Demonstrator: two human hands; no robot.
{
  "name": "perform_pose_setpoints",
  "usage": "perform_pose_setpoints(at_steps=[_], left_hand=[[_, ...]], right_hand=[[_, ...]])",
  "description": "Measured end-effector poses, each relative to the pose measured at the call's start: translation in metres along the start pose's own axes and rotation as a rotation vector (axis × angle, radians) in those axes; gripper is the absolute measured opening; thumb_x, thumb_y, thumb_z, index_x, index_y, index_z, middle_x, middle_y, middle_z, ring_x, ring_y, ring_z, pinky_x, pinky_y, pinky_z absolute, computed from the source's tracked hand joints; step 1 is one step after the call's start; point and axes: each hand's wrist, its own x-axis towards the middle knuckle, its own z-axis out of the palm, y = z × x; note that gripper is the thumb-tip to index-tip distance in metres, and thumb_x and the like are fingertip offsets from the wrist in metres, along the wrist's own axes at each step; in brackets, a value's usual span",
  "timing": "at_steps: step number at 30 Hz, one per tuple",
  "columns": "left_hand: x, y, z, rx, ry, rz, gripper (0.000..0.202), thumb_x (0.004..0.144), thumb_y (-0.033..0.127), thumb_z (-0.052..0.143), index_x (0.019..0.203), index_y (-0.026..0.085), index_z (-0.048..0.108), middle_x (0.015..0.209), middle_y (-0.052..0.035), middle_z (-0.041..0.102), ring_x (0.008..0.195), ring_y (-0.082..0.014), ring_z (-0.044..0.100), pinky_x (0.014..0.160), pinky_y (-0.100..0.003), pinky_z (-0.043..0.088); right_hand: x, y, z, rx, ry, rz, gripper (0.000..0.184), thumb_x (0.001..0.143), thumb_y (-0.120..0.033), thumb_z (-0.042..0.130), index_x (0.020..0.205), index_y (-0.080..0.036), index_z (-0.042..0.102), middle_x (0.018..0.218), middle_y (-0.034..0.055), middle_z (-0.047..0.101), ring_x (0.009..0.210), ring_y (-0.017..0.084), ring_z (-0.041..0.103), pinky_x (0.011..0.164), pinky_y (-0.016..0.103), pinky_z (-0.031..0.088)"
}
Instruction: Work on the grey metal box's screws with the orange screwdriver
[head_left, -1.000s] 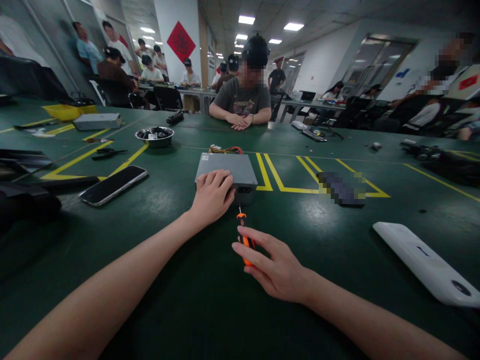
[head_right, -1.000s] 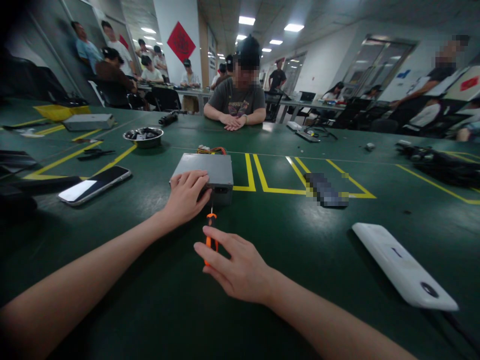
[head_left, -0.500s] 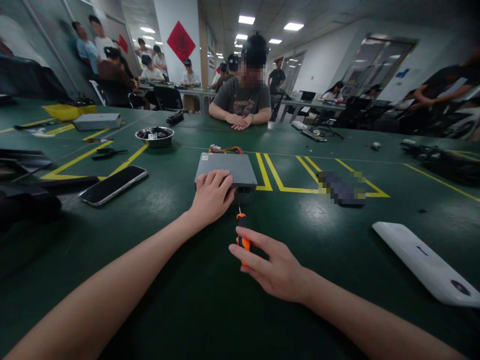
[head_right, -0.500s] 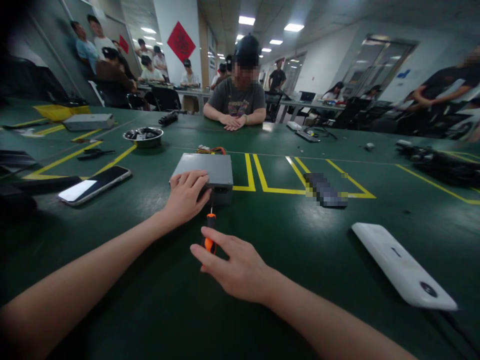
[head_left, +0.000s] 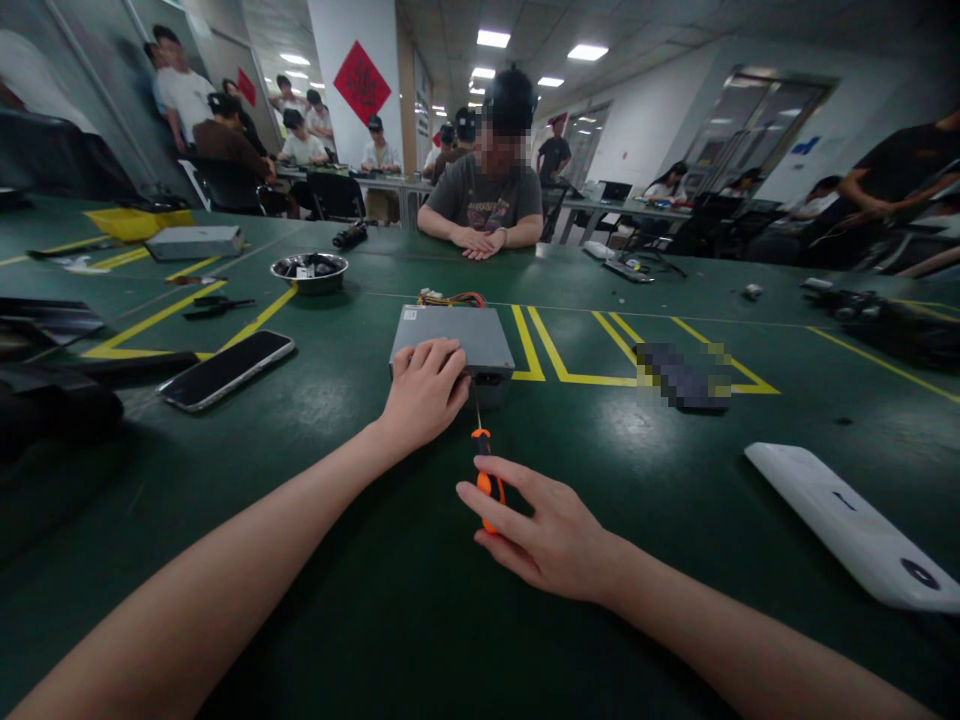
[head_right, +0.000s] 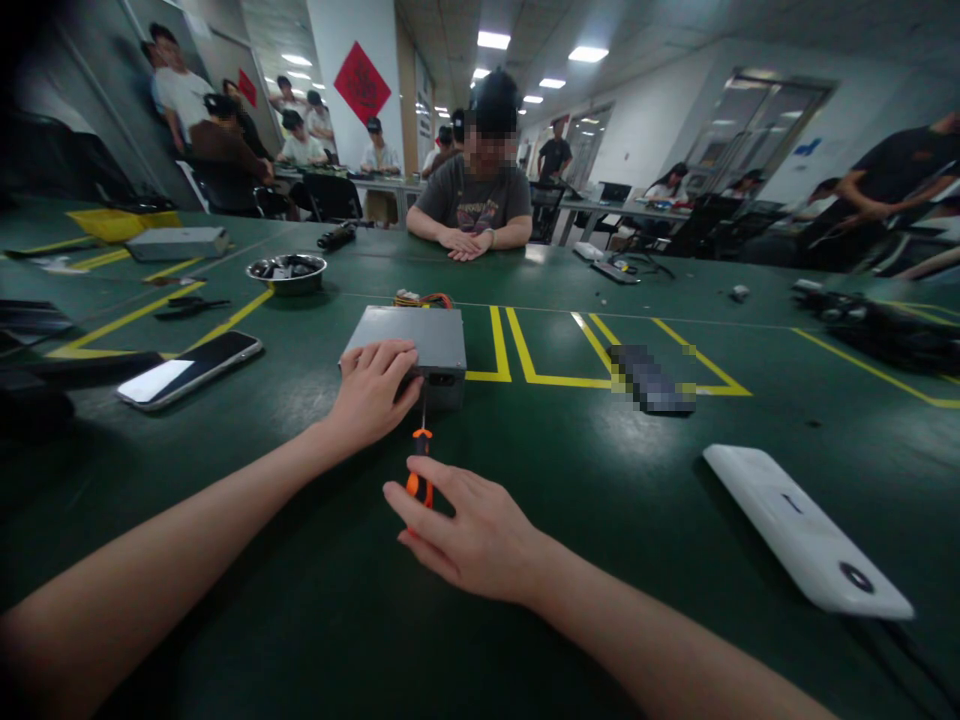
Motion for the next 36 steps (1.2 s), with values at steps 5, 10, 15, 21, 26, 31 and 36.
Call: perform_pose_setpoints(at_steps=[5,10,15,21,26,31,36], left_hand=[[-0.0003,0.0003,-0.0002,0.001,-0.002,-0.007,0.023,0.085,0.028,0.041,0.105,0.021,0.05,0.119,-0.0071,0.053,0.11,-0.0241,0.043,0.088,-0.041,0.028],[-0.0001,0.0013,-0.0005,0.01,-0.004,-0.006,0.023,0.085,0.029,0.041,0.104,0.021,0.05,0.12,-0.0068,0.053,0.11,-0.0236,0.043,0.088,-0.041,0.028],[0.0002,0.001,-0.0002,0.015,-0.004,-0.009,0.023,0.085,0.029,0.041,0.105,0.021,0.05,0.12,-0.0072,0.053,0.11,-0.0243,0.043,0.088,-0.041,0.029],[-0.0004,0.0005,-0.0008,0.007,-0.001,-0.002,0.024,0.085,0.028,0.04,0.105,0.021,0.05,0.119,-0.0077,0.053,0.11,-0.0247,0.043,0.087,-0.041,0.029],[0.0001,0.0016,-0.0014,0.006,-0.004,-0.013,0.023,0.085,0.028,0.04,0.105,0.021,0.05,0.12,-0.0073,0.052,0.11,-0.0242,0.043,0.088,-0.041,0.028],[0.0006,0.0015,-0.0018,-0.004,-0.01,-0.017,0.024,0.085,0.028,0.04,0.105,0.021,0.051,0.119,-0.0079,0.052,0.11,-0.0244,0.043,0.088,-0.041,0.028],[0.0004,0.0016,-0.0025,-0.018,-0.003,-0.016,0.024,0.085,0.027,0.041,0.106,0.021,0.05,0.119,-0.0082,0.052,0.109,-0.0244,0.043,0.088,-0.042,0.028]], right_hand=[[-0.0005,0.0003,0.0045,-0.096,0.137,-0.031,0.032,0.082,-0.03,0.054,0.107,-0.011,0.05,0.108,0.0138,0.054,0.092,0.017,0.054,0.074,0.029,0.049],[-0.0036,0.0042,0.0082,-0.076,0.223,-0.026,0.018,0.08,-0.021,0.055,0.095,-0.012,0.048,0.106,0.0138,0.055,0.087,0.017,0.054,0.072,0.03,0.048],[-0.0031,0.003,0.0062,-0.157,0.087,-0.042,0.021,0.081,-0.023,0.053,0.101,-0.017,0.05,0.112,0.0138,0.049,0.089,0.018,0.053,0.074,0.033,0.047],[0.0035,-0.0039,0.0001,-0.141,-0.045,-0.008,0.029,0.085,-0.03,0.043,0.109,-0.014,0.048,0.115,0.019,0.044,0.101,0.024,0.05,0.075,0.035,0.048],[0.0028,-0.0034,-0.0008,-0.253,0.1,-0.033,0.031,0.085,-0.032,0.046,0.111,-0.015,0.048,0.109,0.0171,0.05,0.094,0.02,0.053,0.077,0.033,0.046],[-0.0009,0.0,0.0014,-0.292,0.178,0.01,0.031,0.083,-0.038,0.05,0.106,-0.017,0.05,0.094,0.0111,0.054,0.085,0.018,0.053,0.072,0.032,0.044],[-0.0007,0.003,0.0019,-0.232,0.171,-0.068,0.027,0.083,-0.029,0.052,0.105,-0.016,0.047,0.111,0.0153,0.05,0.09,0.017,0.052,0.074,0.032,0.045]])
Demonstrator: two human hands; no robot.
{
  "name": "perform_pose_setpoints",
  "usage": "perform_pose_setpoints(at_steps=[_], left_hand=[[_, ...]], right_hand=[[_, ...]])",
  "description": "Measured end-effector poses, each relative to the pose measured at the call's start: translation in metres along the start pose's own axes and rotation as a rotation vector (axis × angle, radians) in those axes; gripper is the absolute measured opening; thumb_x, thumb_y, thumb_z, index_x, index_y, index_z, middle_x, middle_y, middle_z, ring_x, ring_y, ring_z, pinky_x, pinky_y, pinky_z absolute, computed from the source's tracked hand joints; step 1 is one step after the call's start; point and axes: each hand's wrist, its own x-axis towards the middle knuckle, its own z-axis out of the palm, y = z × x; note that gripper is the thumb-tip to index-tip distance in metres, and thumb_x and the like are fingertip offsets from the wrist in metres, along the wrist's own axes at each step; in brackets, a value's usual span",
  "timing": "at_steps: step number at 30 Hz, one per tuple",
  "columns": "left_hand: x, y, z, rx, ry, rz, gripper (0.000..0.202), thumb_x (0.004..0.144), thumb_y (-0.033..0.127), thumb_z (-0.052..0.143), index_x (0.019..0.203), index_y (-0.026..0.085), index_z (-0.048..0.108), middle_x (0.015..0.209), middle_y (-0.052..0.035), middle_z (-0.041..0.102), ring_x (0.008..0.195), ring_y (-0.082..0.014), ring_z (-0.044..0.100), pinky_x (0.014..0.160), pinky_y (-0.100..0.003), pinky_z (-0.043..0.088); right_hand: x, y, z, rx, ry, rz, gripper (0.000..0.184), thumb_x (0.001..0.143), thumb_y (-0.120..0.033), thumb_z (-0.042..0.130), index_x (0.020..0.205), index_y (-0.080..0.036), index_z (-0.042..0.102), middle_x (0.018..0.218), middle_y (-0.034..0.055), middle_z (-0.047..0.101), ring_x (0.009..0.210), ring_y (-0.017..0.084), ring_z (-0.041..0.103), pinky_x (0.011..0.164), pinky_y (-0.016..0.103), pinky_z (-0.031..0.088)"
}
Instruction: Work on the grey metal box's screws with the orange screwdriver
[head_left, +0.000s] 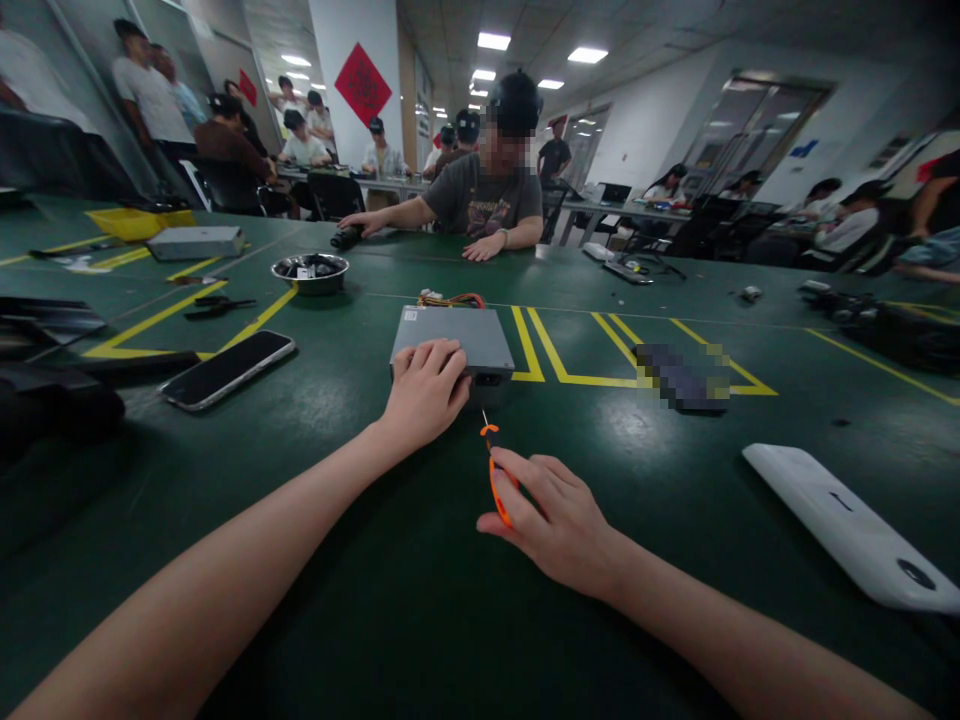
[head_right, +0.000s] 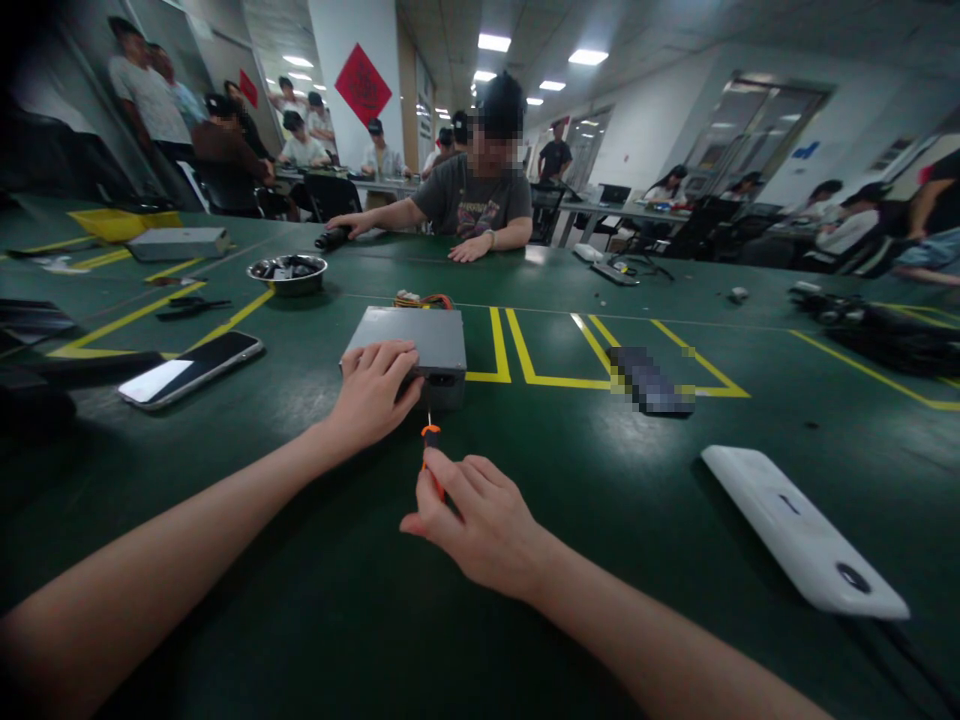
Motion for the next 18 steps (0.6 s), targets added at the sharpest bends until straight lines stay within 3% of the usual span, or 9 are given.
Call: perform_pose_setpoints(at_steps=[3,10,15,18], left_hand=[[0.0,0.001,0.0,0.012,-0.006,0.001,0.024,0.085,0.028,0.04,0.105,0.021,0.05,0.119,-0.008,0.052,0.109,-0.0243,0.043,0.088,-0.042,0.028],[0.0,0.001,0.0,0.023,-0.01,-0.001,0.023,0.086,0.028,0.039,0.105,0.021,0.05,0.12,-0.0075,0.052,0.11,-0.0239,0.043,0.088,-0.041,0.028],[0.0,0.001,-0.001,0.026,-0.006,0.005,0.022,0.086,0.028,0.04,0.104,0.02,0.05,0.12,-0.008,0.052,0.109,-0.0244,0.043,0.087,-0.042,0.028],[0.0,0.002,-0.001,0.018,-0.004,0.0,0.022,0.086,0.028,0.04,0.103,0.021,0.05,0.12,-0.008,0.052,0.11,-0.0245,0.043,0.088,-0.042,0.028]], right_hand=[[0.001,0.0,-0.002,-0.002,-0.064,-0.02,0.027,0.08,-0.021,0.054,0.106,-0.019,0.047,0.114,0.0148,0.049,0.092,0.018,0.052,0.076,0.033,0.045],[0.006,-0.003,-0.007,-0.139,-0.103,-0.028,0.026,0.083,-0.013,0.042,0.109,-0.013,0.047,0.106,0.0167,0.054,0.099,0.021,0.053,0.079,0.033,0.045],[0.009,-0.003,-0.009,-0.267,-0.042,0.044,0.021,0.085,-0.028,0.047,0.102,-0.016,0.049,0.088,0.0094,0.061,0.078,0.016,0.056,0.073,0.033,0.044],[0.011,-0.006,-0.01,-0.27,-0.033,0.078,0.025,0.085,-0.028,0.048,0.103,-0.012,0.049,0.098,0.0158,0.059,0.088,0.021,0.056,0.076,0.036,0.043]])
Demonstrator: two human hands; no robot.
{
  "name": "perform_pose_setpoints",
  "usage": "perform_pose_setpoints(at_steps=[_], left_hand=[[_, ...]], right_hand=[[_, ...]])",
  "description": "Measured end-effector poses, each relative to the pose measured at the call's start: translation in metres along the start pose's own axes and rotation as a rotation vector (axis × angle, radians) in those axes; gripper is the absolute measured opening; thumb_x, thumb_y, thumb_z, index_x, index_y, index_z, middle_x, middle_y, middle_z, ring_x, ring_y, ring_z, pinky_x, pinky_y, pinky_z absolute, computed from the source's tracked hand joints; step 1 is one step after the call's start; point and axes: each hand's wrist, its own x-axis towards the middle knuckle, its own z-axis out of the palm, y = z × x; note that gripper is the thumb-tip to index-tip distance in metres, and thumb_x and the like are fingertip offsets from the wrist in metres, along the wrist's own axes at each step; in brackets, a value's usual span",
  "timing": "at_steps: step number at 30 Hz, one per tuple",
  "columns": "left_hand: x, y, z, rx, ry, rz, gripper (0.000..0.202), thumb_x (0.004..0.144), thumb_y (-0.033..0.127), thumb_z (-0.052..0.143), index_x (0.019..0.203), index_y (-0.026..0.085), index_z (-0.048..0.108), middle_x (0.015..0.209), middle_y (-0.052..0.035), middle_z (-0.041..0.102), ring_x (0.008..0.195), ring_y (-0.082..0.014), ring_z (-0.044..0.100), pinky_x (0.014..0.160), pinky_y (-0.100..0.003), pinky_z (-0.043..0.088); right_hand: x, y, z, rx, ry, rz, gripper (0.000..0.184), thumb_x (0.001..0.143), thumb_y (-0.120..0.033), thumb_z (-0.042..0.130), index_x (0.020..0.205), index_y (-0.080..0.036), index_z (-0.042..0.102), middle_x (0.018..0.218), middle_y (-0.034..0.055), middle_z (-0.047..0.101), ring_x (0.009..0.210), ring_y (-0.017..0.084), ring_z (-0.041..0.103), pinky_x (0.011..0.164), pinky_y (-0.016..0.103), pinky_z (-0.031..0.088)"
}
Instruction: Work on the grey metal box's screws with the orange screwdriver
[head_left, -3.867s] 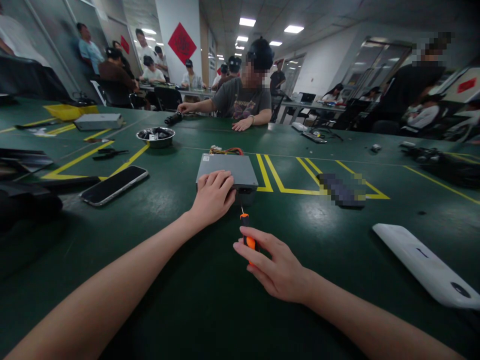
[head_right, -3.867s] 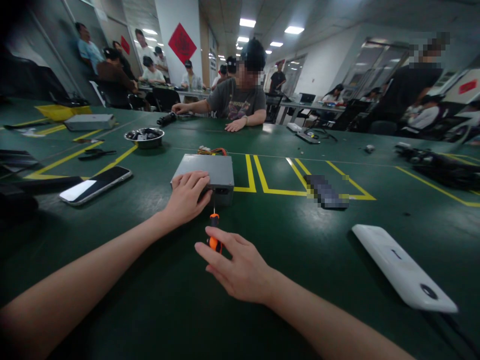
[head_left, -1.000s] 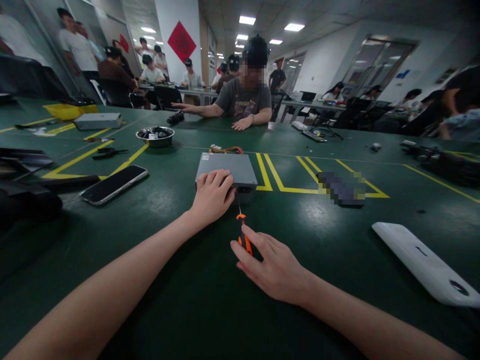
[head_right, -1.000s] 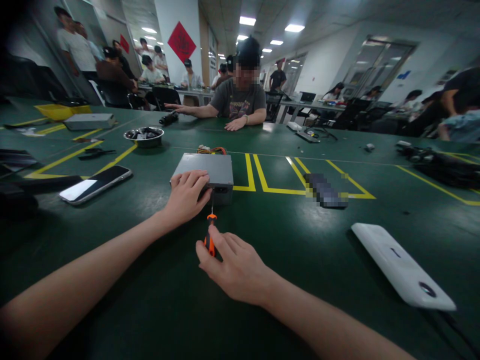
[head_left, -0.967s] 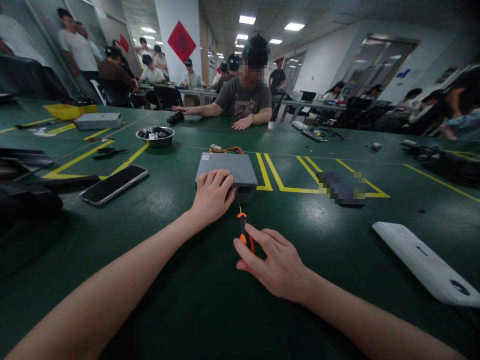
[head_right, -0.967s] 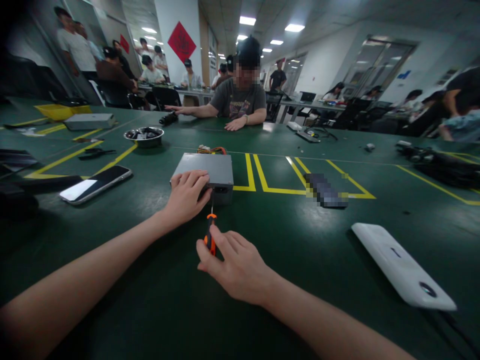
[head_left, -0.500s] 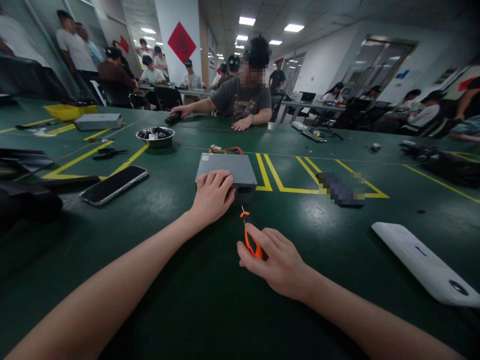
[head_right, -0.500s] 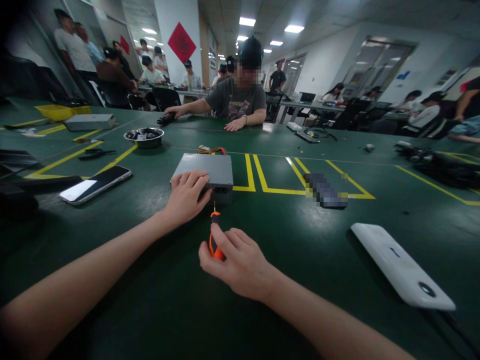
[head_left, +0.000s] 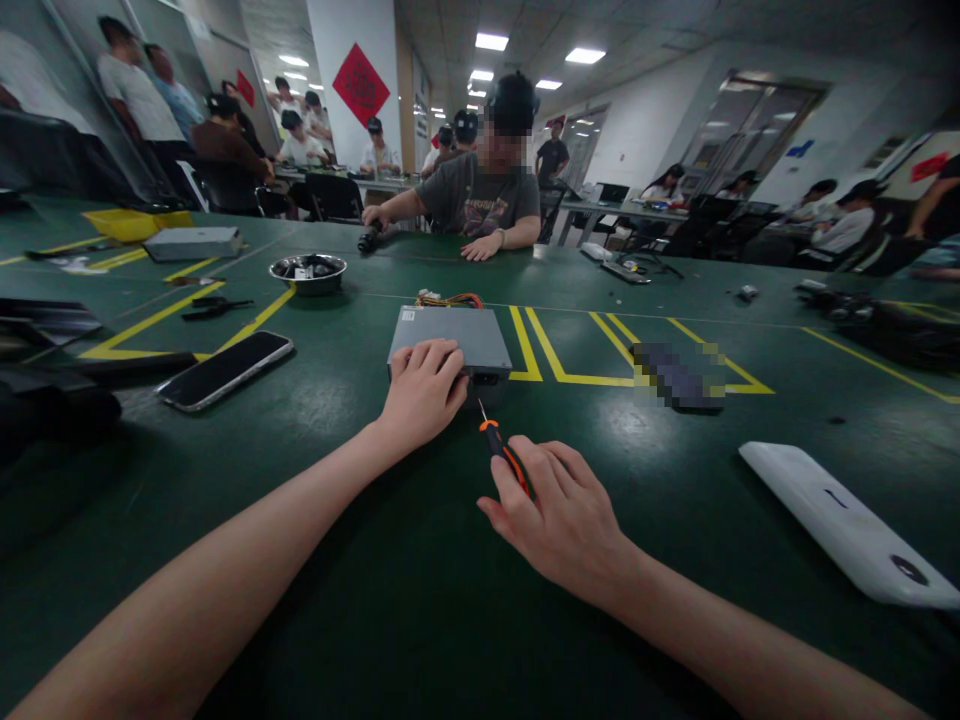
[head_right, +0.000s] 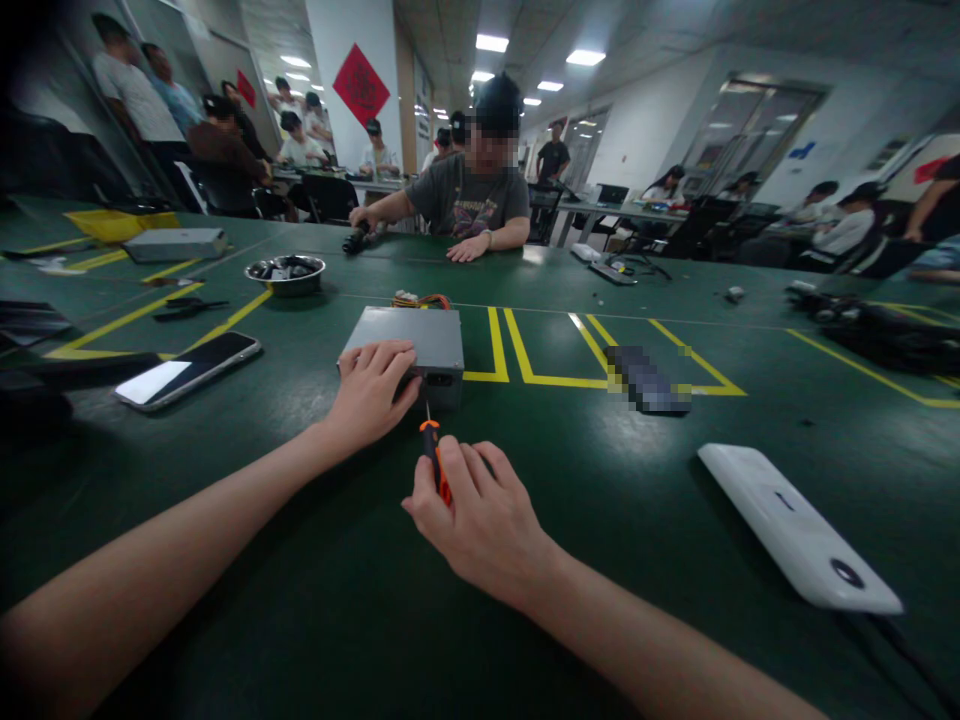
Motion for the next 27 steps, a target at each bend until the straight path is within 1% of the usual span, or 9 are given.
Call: perform_pose_setpoints(at_steps=[2,5,10,12,15,17,20,23,27], left_hand=[[-0.0003,0.0001,0.0001,-0.004,-0.002,-0.002,0.022,0.086,0.028,0.04,0.103,0.021,0.051,0.119,-0.0081,0.052,0.11,-0.0244,0.043,0.088,-0.042,0.028],[-0.0006,0.0002,0.0002,-0.016,0.003,-0.008,0.022,0.085,0.027,0.04,0.103,0.021,0.051,0.119,-0.0082,0.053,0.109,-0.0241,0.043,0.089,-0.042,0.028],[-0.0004,0.0002,0.0011,-0.017,0.013,-0.003,0.021,0.085,0.026,0.041,0.103,0.022,0.051,0.119,-0.0077,0.053,0.109,-0.0241,0.043,0.088,-0.042,0.028],[-0.0002,0.0003,0.0015,-0.008,0.009,-0.004,0.021,0.085,0.027,0.04,0.103,0.022,0.05,0.119,-0.0078,0.053,0.109,-0.0241,0.043,0.088,-0.042,0.028],[0.0001,0.0006,0.0019,0.003,0.005,-0.006,0.022,0.085,0.027,0.04,0.103,0.021,0.05,0.119,-0.0079,0.052,0.109,-0.0241,0.043,0.088,-0.042,0.028],[0.0001,0.0008,0.002,0.012,0.004,-0.003,0.022,0.085,0.028,0.04,0.103,0.021,0.05,0.119,-0.0078,0.052,0.109,-0.0242,0.043,0.088,-0.042,0.028],[-0.0002,0.0012,0.0022,0.016,0.007,-0.001,0.022,0.085,0.027,0.04,0.103,0.021,0.05,0.119,-0.0076,0.053,0.108,-0.0244,0.043,0.087,-0.042,0.028],[-0.0006,0.0013,0.0026,0.001,0.012,-0.006,0.022,0.085,0.027,0.04,0.104,0.022,0.05,0.119,-0.0077,0.053,0.109,-0.0242,0.043,0.088,-0.042,0.028],[-0.0007,0.0016,0.0026,-0.019,0.011,-0.015,0.023,0.085,0.027,0.04,0.104,0.022,0.051,0.119,-0.0084,0.052,0.109,-0.0249,0.043,0.088,-0.043,0.027]], right_hand=[[0.0005,-0.0017,-0.0013,-0.006,-0.008,-0.043,0.023,0.082,-0.019,0.048,0.103,-0.009,0.05,0.104,0.0177,0.058,0.096,0.024,0.054,0.08,0.037,0.042],[0.002,-0.0023,-0.0034,-0.013,-0.023,-0.109,0.023,0.082,-0.013,0.047,0.105,-0.013,0.052,0.102,0.0138,0.06,0.096,0.022,0.055,0.081,0.036,0.041],[0.0036,-0.0028,-0.0062,-0.03,-0.084,0.008,0.018,0.084,-0.022,0.049,0.1,-0.015,0.055,0.083,0.0076,0.061,0.075,0.017,0.057,0.075,0.035,0.041],[0.0031,-0.0049,-0.0066,-0.017,-0.101,0.043,0.021,0.085,-0.026,0.049,0.101,-0.013,0.055,0.085,0.009,0.061,0.076,0.018,0.057,0.076,0.037,0.04],[0.002,-0.0088,-0.0054,-0.055,-0.102,0.054,0.023,0.082,-0.016,0.05,0.104,-0.01,0.053,0.097,0.0136,0.06,0.085,0.021,0.056,0.077,0.038,0.039],[0.0015,-0.0098,-0.0032,-0.078,-0.071,0.047,0.022,0.08,-0.011,0.05,0.101,-0.009,0.053,0.095,0.0131,0.06,0.082,0.02,0.057,0.076,0.037,0.038],[0.001,-0.0076,0.0001,-0.068,-0.04,0.051,0.015,0.082,-0.015,0.049,0.095,-0.009,0.055,0.084,0.0085,0.061,0.075,0.017,0.057,0.072,0.034,0.038],[0.0006,-0.0049,0.0001,-0.025,-0.061,0.078,0.013,0.084,-0.02,0.048,0.092,-0.012,0.054,0.077,0.0046,0.06,0.07,0.015,0.056,0.072,0.034,0.038],[0.0009,-0.008,-0.0026,-0.008,-0.148,0.076,0.023,0.085,-0.026,0.047,0.104,-0.014,0.051,0.086,0.0074,0.06,0.076,0.017,0.055,0.081,0.038,0.036]])
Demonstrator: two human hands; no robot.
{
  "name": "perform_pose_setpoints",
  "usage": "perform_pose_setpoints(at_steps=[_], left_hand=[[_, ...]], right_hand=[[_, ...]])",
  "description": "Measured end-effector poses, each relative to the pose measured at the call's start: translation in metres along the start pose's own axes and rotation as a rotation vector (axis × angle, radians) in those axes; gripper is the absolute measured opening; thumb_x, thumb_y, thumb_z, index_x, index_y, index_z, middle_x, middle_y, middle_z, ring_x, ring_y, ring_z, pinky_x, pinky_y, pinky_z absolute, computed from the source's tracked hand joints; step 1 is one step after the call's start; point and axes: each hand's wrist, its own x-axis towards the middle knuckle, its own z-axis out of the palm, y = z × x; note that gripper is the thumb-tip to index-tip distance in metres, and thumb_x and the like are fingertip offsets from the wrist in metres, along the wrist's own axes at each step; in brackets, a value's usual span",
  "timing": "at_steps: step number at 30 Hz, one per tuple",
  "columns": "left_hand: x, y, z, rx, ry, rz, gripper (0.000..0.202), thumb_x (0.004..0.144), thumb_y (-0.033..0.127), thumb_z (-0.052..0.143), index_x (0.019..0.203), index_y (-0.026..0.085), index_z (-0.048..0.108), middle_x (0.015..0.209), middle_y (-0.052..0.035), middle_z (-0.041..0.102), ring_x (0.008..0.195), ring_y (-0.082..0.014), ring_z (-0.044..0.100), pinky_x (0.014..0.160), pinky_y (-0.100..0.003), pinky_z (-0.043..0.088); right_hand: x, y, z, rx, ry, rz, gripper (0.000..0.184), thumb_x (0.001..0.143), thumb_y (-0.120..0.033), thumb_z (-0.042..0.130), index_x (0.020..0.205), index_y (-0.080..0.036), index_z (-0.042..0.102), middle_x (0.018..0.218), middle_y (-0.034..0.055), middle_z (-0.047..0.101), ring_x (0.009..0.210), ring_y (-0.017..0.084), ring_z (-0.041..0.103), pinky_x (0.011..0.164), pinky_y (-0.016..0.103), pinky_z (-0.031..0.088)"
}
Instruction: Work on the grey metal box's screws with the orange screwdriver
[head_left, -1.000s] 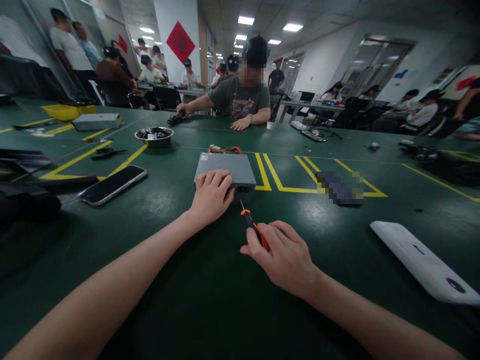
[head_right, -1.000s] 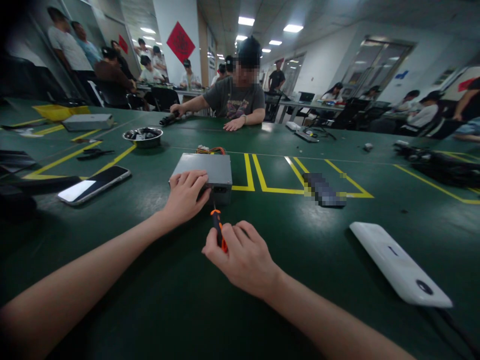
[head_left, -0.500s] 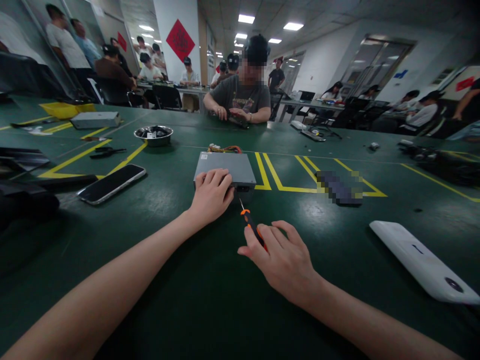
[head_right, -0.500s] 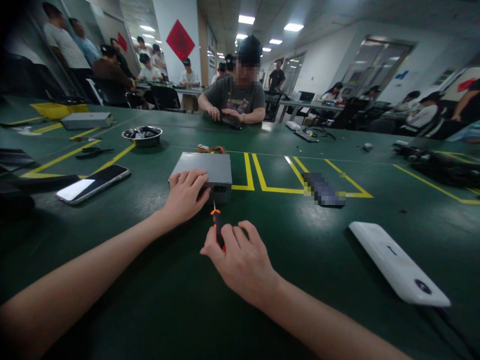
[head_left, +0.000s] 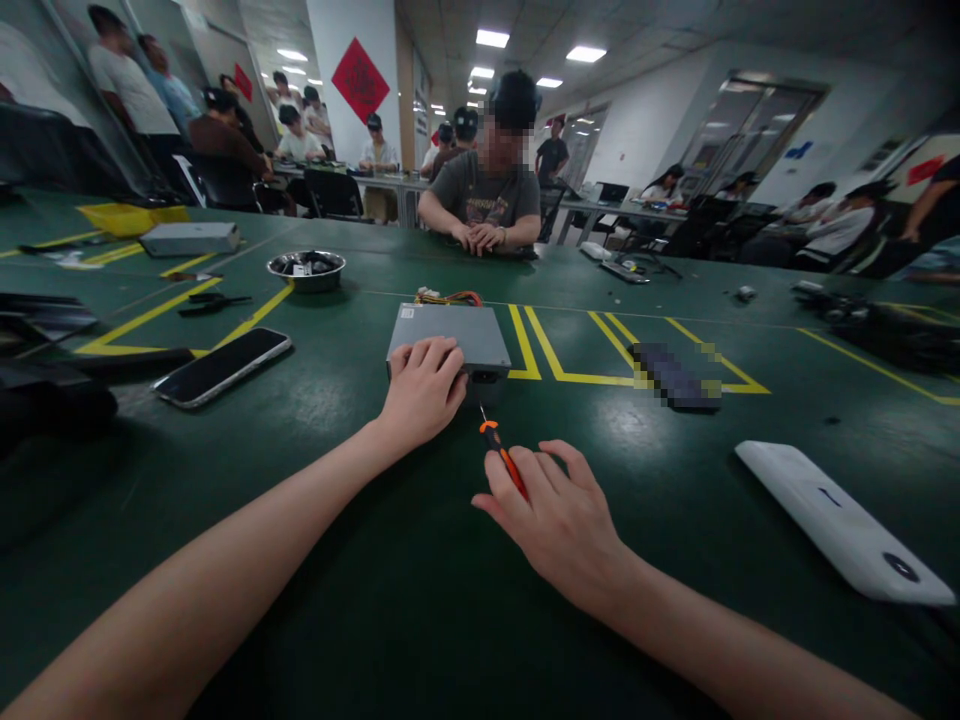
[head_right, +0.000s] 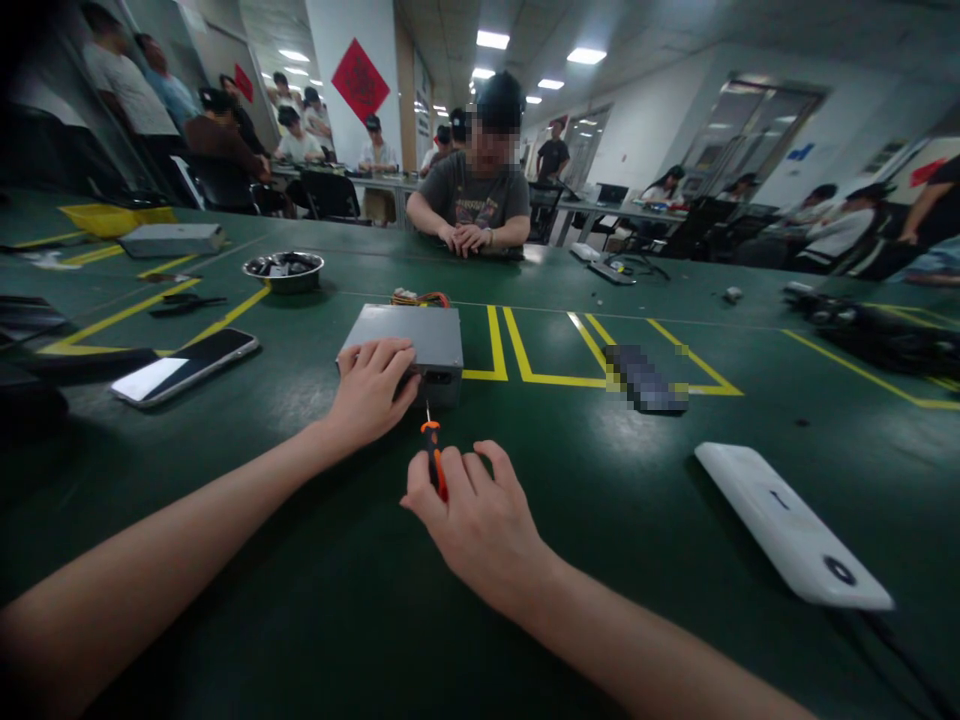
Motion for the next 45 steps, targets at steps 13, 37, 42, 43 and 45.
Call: perform_pose_setpoints(at_steps=[13,37,42,43,45], left_hand=[[0.0,0.0,-0.001,0.014,-0.007,-0.002,0.022,0.085,0.028,0.039,0.103,0.021,0.05,0.119,-0.0078,0.052,0.109,-0.0251,0.042,0.087,-0.043,0.027],[0.0,-0.006,0.0,-0.001,-0.014,0.013,0.022,0.085,0.03,0.041,0.103,0.021,0.05,0.118,-0.0069,0.052,0.109,-0.0237,0.043,0.087,-0.04,0.027],[0.001,-0.006,0.0,0.003,-0.013,0.014,0.021,0.085,0.029,0.041,0.102,0.021,0.05,0.118,-0.0075,0.052,0.108,-0.0238,0.044,0.087,-0.041,0.028],[0.001,-0.006,0.0,0.001,-0.014,0.014,0.021,0.085,0.029,0.042,0.102,0.021,0.05,0.118,-0.0075,0.052,0.108,-0.0239,0.044,0.086,-0.041,0.028],[0.0,-0.005,0.0,-0.005,-0.013,0.011,0.021,0.084,0.029,0.042,0.102,0.021,0.05,0.118,-0.0076,0.052,0.108,-0.0241,0.043,0.086,-0.041,0.028]], right_hand=[[0.001,0.007,0.004,0.027,0.089,0.0,0.015,0.083,-0.019,0.047,0.093,-0.011,0.054,0.075,0.0045,0.06,0.069,0.014,0.054,0.075,0.033,0.038],[-0.012,0.033,-0.009,0.0,0.128,0.099,0.011,0.08,-0.019,0.051,0.088,-0.012,0.052,0.073,0.0023,0.061,0.061,0.012,0.053,0.077,0.032,0.037],[-0.012,0.033,-0.009,-0.009,0.105,0.112,0.01,0.081,-0.019,0.05,0.088,-0.012,0.052,0.073,0.0028,0.06,0.062,0.012,0.052,0.077,0.032,0.036],[-0.012,0.032,-0.009,-0.012,0.099,0.114,0.011,0.081,-0.019,0.05,0.089,-0.012,0.053,0.073,0.0027,0.06,0.062,0.012,0.052,0.076,0.032,0.036],[-0.01,0.03,-0.012,-0.017,0.078,0.112,0.012,0.082,-0.019,0.048,0.089,-0.012,0.053,0.073,0.0028,0.059,0.062,0.012,0.051,0.074,0.031,0.036]])
